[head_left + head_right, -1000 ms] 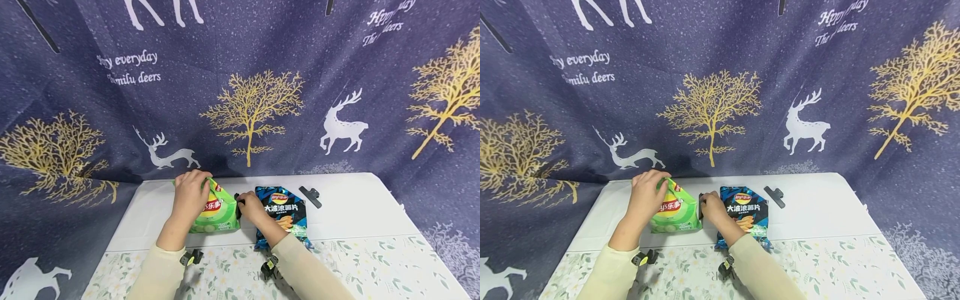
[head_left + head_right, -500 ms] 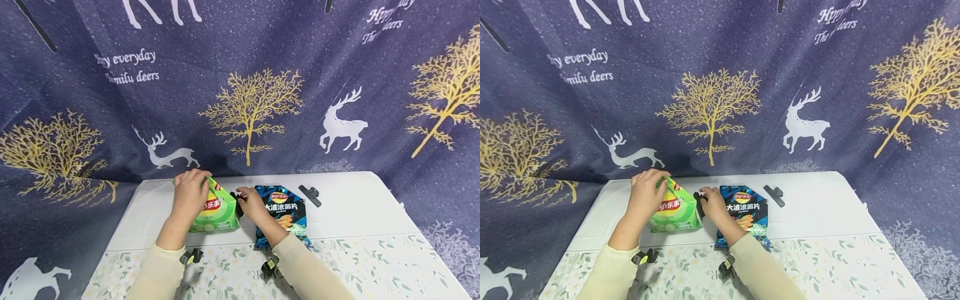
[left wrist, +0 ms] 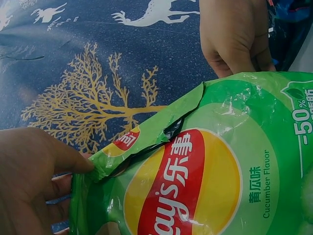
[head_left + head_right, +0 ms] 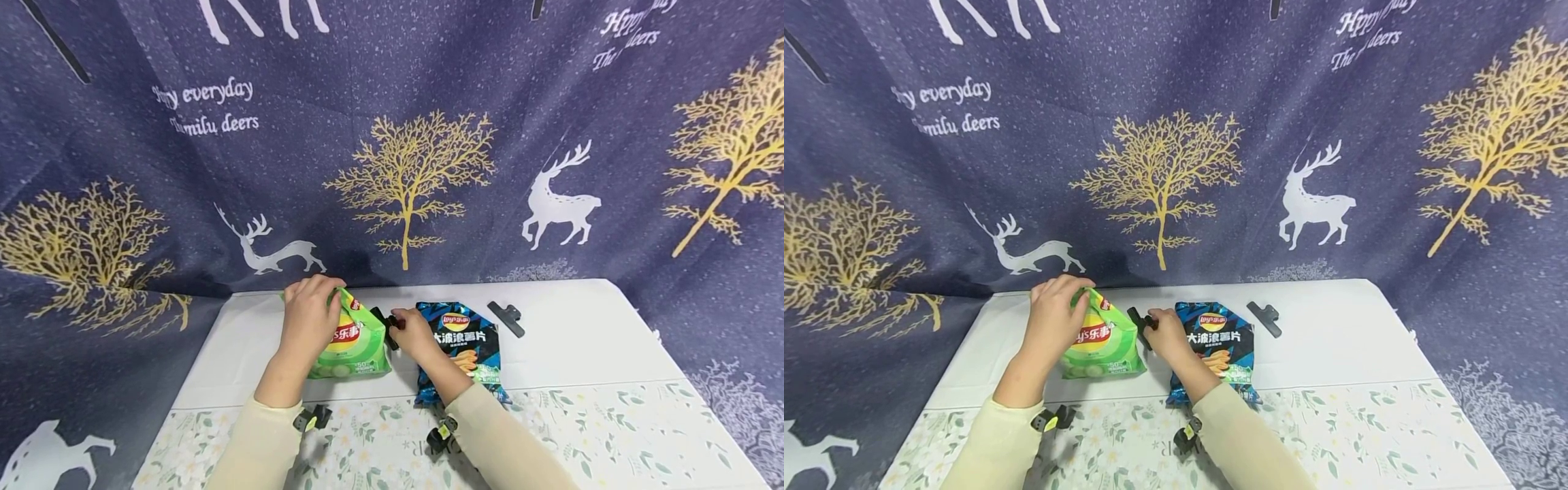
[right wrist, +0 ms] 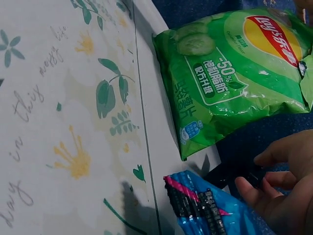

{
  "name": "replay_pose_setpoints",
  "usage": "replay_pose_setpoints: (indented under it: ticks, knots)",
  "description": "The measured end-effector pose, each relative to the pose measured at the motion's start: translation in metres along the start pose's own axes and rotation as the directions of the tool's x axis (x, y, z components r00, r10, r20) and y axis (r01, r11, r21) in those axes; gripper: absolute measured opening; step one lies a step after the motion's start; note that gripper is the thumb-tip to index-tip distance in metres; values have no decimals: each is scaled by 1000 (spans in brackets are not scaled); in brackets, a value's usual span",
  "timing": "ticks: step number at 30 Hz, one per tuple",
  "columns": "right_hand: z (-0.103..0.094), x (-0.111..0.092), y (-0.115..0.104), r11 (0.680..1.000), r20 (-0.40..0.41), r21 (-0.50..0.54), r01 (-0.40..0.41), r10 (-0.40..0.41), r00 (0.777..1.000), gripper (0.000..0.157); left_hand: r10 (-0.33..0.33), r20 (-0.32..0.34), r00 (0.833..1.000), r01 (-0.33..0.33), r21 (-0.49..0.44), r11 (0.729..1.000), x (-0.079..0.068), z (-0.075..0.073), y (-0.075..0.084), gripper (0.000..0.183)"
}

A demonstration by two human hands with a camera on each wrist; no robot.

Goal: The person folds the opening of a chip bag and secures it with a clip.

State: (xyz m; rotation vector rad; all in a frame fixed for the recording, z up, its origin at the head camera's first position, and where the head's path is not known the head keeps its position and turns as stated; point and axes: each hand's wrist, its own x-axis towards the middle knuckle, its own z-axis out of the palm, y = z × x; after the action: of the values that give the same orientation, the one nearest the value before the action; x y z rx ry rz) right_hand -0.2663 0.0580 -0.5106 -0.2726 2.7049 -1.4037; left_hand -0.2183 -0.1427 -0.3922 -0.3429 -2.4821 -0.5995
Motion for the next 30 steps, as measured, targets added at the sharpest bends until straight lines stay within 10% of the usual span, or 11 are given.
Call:
replay_pose_setpoints:
  ticks: [30]
  knots:
    - [-5, -5, -3, 987, -60, 142, 76, -68, 996, 37, 0, 0, 1000, 0, 3, 1000, 0, -1, -1, 16]
